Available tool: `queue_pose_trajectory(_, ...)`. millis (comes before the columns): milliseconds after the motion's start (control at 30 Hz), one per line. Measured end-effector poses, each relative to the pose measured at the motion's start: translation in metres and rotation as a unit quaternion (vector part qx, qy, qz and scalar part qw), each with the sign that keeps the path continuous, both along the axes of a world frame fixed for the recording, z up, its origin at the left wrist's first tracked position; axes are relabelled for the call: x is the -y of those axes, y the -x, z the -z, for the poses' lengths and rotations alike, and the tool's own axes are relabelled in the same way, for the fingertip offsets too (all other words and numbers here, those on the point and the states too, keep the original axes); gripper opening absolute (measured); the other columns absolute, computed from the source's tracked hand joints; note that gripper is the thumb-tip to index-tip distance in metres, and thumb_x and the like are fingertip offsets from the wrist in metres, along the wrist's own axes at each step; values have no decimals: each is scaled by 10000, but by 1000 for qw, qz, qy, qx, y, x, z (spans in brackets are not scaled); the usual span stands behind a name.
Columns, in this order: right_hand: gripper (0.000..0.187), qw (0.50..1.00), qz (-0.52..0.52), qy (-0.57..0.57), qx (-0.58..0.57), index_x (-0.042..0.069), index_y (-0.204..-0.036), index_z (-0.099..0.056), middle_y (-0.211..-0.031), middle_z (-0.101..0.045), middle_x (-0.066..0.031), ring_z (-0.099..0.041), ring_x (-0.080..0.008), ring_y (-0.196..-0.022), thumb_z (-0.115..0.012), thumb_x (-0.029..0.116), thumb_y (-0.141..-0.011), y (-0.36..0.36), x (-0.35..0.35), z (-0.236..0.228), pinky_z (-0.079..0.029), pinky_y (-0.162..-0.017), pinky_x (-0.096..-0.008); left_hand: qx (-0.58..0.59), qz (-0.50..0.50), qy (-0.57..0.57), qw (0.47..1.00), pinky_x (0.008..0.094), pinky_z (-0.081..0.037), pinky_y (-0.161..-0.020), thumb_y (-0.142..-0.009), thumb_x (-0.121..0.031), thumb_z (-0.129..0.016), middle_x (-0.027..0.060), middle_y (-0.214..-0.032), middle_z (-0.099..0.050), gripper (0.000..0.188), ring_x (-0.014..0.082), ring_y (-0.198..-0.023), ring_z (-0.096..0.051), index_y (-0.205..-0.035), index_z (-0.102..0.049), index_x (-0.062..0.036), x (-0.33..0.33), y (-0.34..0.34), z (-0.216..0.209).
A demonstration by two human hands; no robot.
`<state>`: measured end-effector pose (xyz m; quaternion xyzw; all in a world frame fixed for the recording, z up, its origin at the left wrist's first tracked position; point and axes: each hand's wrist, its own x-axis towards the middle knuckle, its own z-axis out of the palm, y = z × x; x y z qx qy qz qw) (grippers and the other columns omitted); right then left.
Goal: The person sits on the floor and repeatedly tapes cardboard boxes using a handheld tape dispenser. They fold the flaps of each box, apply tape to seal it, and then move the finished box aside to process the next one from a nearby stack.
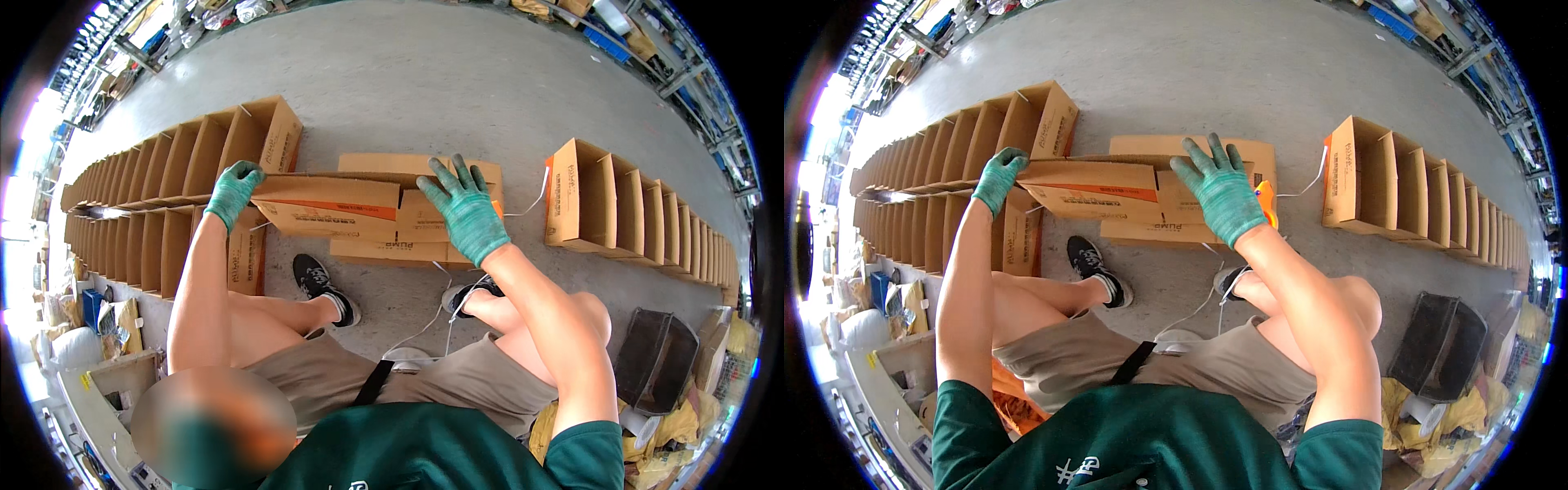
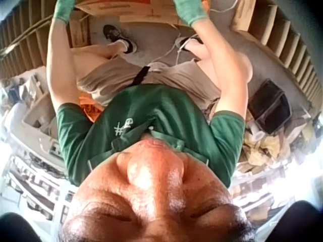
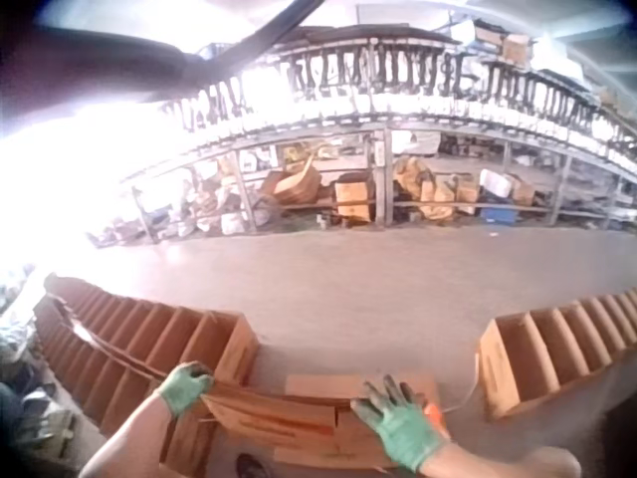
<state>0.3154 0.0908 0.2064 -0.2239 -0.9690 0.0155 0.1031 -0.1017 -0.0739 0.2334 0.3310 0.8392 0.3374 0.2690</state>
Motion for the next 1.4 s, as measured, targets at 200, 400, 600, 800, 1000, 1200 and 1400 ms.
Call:
queue_pose_trajectory(200, 353, 998, -19, 19, -50, 94, -1074, -667, -1550, -393, -104, -313, -405, -1456, -637, -49, -753, 4, 4, 6, -280, -1173, -574, -55, 50, 53, 996, 336, -500, -818, -906, -289, -720, 105, -920, -688, 315, 183, -836, -595, -1037, -706, -2, -7, -10, -3)
queue_pose_trajectory(400, 294, 998, 19, 12, -59, 125, -1029, -688, -1503, -461, -109, -370, -415, -1427, -680, 2, -762, 10, -6, 11, -387, -1092, -571, -88, 94, 118, 985, 367, -519, -810, -881, -447, -744, 114, -934, -714, 473, 217, -830, -632, -1043, -712, -4, -2, -20, -25)
queue_pose_trajectory(600, 305, 996, 31, 65, 54, 125, -1024, -716, -1545, -422, -97, -299, -432, -1458, -652, -36, -773, 17, 6, -22, -334, -1145, -571, -192, 69, 250, 947, 410, -530, -808, -887, -465, -719, 185, -885, -722, 484, 316, -818, -672, -1035, -724, -4, -9, -32, -34)
queue_pose_trajectory(800, 257, 998, 38, -16, 44, 162, -993, -732, -1539, -427, -108, -252, -448, -1470, -717, 39, -768, 10, 1, -32, -272, -1177, -615, -275, 121, 140, 943, 453, -522, -823, -939, -328, -655, 211, -943, -711, 309, 391, -882, -667, -1023, -726, -40, 0, -14, -11)
queue_pose_trajectory(1000, 404, 993, 7, -3, -116, 139, -1197, -690, -1545, -427, -69, -363, -396, -1427, -684, 24, -809, 8, -20, -54, -389, -1120, -531, -300, 97, 176, 933, 467, -527, -840, -949, -357, -573, 208, -931, -706, 339, 392, -905, -667, -955, -735, -59, -27, -54, -35)
queue_pose_trajectory(1200, 634, 975, 62, 149, -150, 189, -1347, -576, -1595, -338, -72, -453, -290, -1386, -548, -143, -807, -14, -53, 22, -472, -1079, -378, -278, 264, 270, 883, 450, -527, -870, -951, -321, -553, 211, -1074, -696, 333, 376, -969, -659, -1073, -719, -59, -61, -106, -4)
queue_pose_trajectory(1400, 461, 971, 93, 190, -111, 153, -1126, -676, -1553, -405, -67, -505, -314, -1323, -555, -136, -788, -12, -58, 12, -462, -1092, -378, -29, 422, 169, 890, 397, -473, -1044, -926, -262, -677, 147, -1379, -580, 446, 320, -1190, -587, -1328, -601, -85, -45, -104, 2)
